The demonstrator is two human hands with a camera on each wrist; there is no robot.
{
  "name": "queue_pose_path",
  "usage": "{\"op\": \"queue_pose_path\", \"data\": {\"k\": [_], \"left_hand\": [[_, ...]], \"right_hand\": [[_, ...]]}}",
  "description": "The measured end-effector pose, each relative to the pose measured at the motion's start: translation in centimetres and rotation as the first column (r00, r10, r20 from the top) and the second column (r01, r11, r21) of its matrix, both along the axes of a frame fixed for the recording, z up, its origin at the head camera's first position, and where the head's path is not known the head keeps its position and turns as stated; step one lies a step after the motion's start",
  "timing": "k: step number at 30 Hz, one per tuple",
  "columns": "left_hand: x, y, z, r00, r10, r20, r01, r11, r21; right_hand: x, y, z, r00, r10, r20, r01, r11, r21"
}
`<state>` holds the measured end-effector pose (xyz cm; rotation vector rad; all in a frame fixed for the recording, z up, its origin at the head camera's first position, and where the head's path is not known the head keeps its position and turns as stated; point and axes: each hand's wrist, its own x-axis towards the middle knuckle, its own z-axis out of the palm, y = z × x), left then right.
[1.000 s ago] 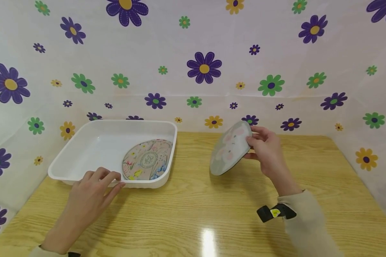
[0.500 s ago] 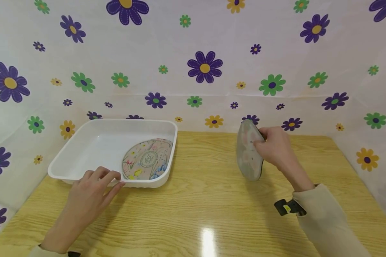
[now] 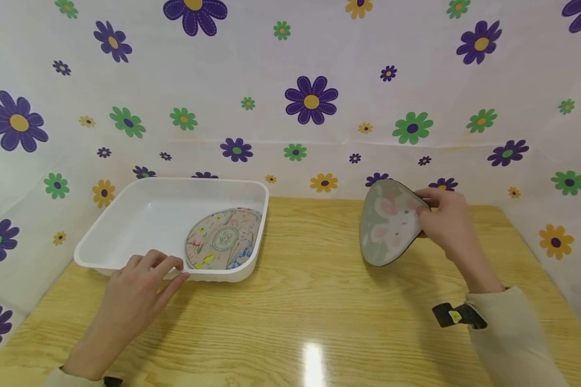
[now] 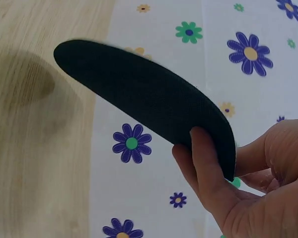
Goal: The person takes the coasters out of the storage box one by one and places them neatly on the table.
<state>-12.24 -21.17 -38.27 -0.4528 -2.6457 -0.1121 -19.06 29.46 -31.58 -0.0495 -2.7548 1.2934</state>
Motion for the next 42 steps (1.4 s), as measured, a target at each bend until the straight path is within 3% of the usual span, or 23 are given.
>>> {"op": "queue_pose_path", "data": {"k": [8,11,15,23,30,35,38,42], "left_hand": [[0.0,-0.1,0.0,1.000,-0.008,-0.025,0.008,1.000,-0.003],[0.0,-0.1,0.1,1.000,-0.011,-0.021,0.011,1.000,-0.002],[0.0,-0.1,0.2,1.000,-0.004,-0.003,0.004,1.000,-0.001],[0.1,-0.1,0.1,1.000,-0.001,0.005,0.001,1.000,0.009],[0.1,-0.1,0.0,1.000,-0.009,-0.013,0.009,1.000,0.011],[0.1,-0.1,0.1,1.000,-0.009,-0.016,0.009,1.000,0.015],[0.1,-0.2,0.1,1.000,-0.006,-0.009,0.006,1.000,0.016],[0.1,-0.2,0.1,1.000,0.002,0.003,-0.002,1.000,0.013]], "right_hand": [[0.6,2.9,-1.3,0.995,-0.056,0.080,0.071,0.978,-0.197],[0.9,4.1,-1.8,0.992,-0.080,0.099,0.113,0.914,-0.390],[1.5,5.3,-2.2,0.986,-0.099,0.136,0.161,0.796,-0.584],[2.2,6.6,-3.6,0.979,-0.150,0.137,0.203,0.702,-0.683],[2.3,7.8,-4.5,0.973,-0.163,0.160,0.225,0.562,-0.796],[2.7,8.6,-5.1,0.982,-0.147,0.121,0.177,0.462,-0.869],[2.7,9.4,-5.8,0.982,-0.139,0.129,0.178,0.444,-0.878],[2.3,10.8,-7.1,0.978,-0.147,0.150,0.201,0.443,-0.874]]}}
